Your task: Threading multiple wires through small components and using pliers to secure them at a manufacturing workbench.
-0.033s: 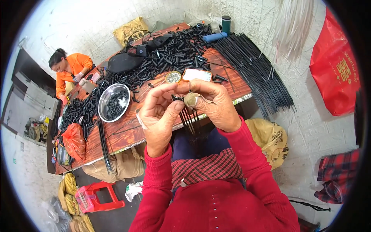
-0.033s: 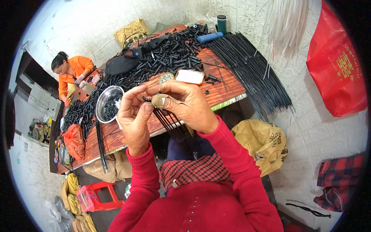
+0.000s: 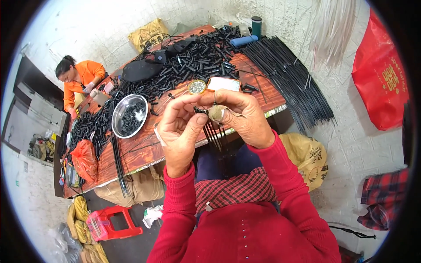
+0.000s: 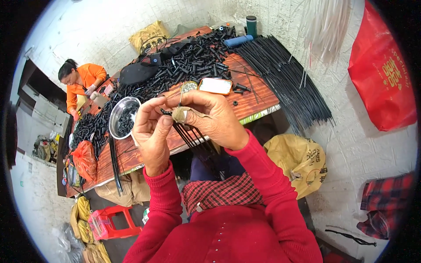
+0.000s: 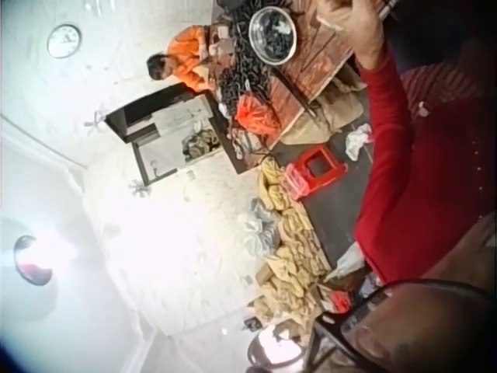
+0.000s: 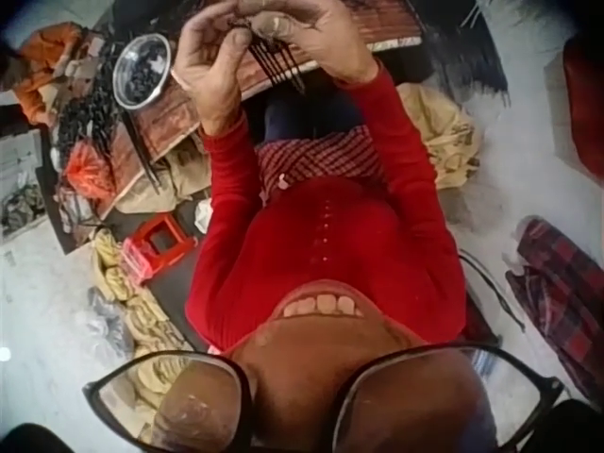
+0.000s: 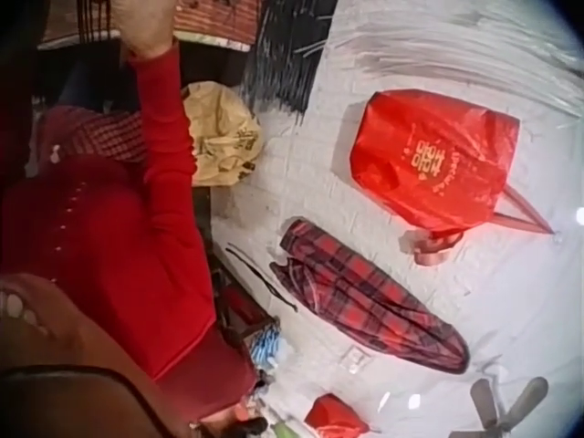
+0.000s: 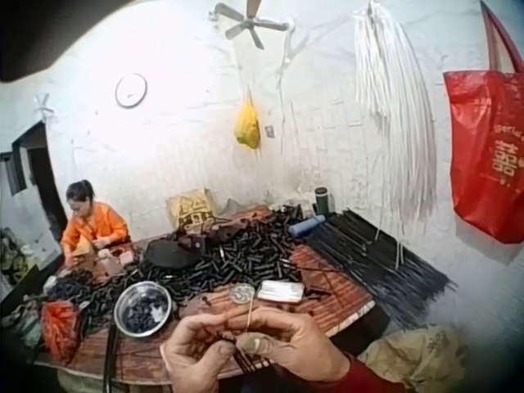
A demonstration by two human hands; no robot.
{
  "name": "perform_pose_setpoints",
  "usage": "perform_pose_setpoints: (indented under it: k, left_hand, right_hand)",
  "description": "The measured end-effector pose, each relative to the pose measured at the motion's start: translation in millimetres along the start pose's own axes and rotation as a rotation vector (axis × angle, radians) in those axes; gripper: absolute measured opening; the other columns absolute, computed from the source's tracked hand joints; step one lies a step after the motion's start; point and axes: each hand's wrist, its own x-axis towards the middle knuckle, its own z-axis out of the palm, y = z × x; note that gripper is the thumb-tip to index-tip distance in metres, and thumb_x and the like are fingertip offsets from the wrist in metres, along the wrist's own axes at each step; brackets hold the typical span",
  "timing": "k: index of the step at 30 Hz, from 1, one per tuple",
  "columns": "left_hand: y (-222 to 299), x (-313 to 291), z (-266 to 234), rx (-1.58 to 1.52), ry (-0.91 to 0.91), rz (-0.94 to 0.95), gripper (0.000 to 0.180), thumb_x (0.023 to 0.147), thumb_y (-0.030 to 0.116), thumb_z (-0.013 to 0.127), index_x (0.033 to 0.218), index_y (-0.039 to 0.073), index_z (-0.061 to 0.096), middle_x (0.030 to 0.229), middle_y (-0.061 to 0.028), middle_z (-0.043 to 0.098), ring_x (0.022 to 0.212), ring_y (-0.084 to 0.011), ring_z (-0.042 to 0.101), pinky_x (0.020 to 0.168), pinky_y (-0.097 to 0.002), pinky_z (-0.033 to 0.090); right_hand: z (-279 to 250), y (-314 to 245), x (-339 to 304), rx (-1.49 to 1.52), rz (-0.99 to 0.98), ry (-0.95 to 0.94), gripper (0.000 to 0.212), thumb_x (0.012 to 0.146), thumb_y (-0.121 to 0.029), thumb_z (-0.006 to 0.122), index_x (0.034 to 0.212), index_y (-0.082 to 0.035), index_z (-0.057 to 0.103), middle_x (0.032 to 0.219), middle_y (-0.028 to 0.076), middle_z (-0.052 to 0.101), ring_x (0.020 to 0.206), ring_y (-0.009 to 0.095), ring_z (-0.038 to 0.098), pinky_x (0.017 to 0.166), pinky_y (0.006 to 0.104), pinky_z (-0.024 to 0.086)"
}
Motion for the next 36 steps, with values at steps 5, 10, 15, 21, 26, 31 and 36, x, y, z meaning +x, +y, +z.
perform_pose_setpoints:
  k: [5, 10, 15, 21, 26, 31, 36]
  left_hand:
    - [2, 0, -5, -0.002, -0.016, 0.027, 0.032, 0.088, 0.005, 0.068, 0.118, -0.001, 0.058, 0.096, -0.002, 0.062, 0.085, -0.0069, 0.056, 0.075, -0.0192, 0.045]
    - [5, 2, -12, 0.131, -0.09, 0.095, 0.019, 0.089, 0.009, 0.068, 0.103, -0.003, 0.061, 0.099, -0.0071, 0.061, 0.088, -0.0116, 0.057, 0.077, -0.0235, 0.045]
    - [9, 7, -23, 0.117, -0.191, 0.13, 0.02, 0.089, 0.013, 0.068, 0.096, -0.003, 0.059, 0.094, -0.0106, 0.059, 0.085, -0.0158, 0.056, 0.077, -0.026, 0.046]
    - [10, 10, -25, 0.028, -0.252, 0.061, 0.023, 0.087, 0.017, 0.07, 0.091, -0.002, 0.059, 0.089, -0.01, 0.058, 0.082, -0.016, 0.054, 0.075, -0.0273, 0.044]
    - [5, 13, -29, -0.02, -0.304, 0.08, 0.025, 0.086, 0.021, 0.071, 0.088, 0.0, 0.058, 0.086, -0.01, 0.058, 0.079, -0.0162, 0.053, 0.073, -0.0273, 0.042]
    - [2, 11, -31, -0.096, -0.331, 0.042, 0.026, 0.087, 0.023, 0.071, 0.086, 0.001, 0.058, 0.083, -0.0094, 0.056, 0.078, -0.0166, 0.052, 0.072, -0.0275, 0.042]
    - [0, 12, -29, -0.104, -0.358, 0.04, 0.025, 0.088, 0.025, 0.07, 0.087, 0.008, 0.052, 0.082, -0.0047, 0.047, 0.074, -0.0145, 0.046, 0.067, -0.0256, 0.04]
  right_hand:
    - [1, -2, -1, 0.091, 0.039, -0.033, 0.034, 0.089, -0.013, 0.068, 0.118, 0.002, 0.059, 0.116, 0.01, 0.064, 0.108, 0.016, 0.061, 0.095, 0.0321, 0.049]
    - [1, 2, 0, 0.152, 0.087, -0.001, 0.017, 0.089, -0.012, 0.068, 0.1, 0.0, 0.061, 0.1, 0.004, 0.066, 0.09, 0.011, 0.064, 0.083, 0.0287, 0.053]
    - [-2, -3, 3, 0.181, 0.121, -0.113, 0.017, 0.09, -0.015, 0.068, 0.099, -0.001, 0.064, 0.089, 0.004, 0.067, 0.081, 0.011, 0.064, 0.075, 0.0264, 0.053]
    - [-5, -4, 6, 0.132, 0.157, -0.149, 0.019, 0.09, -0.017, 0.068, 0.097, 0.0, 0.066, 0.086, 0.004, 0.066, 0.078, 0.011, 0.063, 0.072, 0.0264, 0.052]
    - [-7, -8, 5, 0.182, 0.239, -0.179, 0.019, 0.09, -0.019, 0.067, 0.094, -0.001, 0.066, 0.084, 0.004, 0.066, 0.076, 0.011, 0.062, 0.07, 0.0263, 0.051]
    - [-5, -12, 4, 0.238, 0.275, -0.206, 0.019, 0.091, -0.02, 0.067, 0.092, -0.002, 0.064, 0.084, 0.003, 0.065, 0.075, 0.012, 0.062, 0.069, 0.0259, 0.05]
    - [-3, -10, 3, 0.196, 0.238, -0.209, 0.021, 0.094, -0.025, 0.062, 0.093, -0.004, 0.061, 0.083, 0.001, 0.063, 0.076, 0.01, 0.059, 0.071, 0.0249, 0.047]
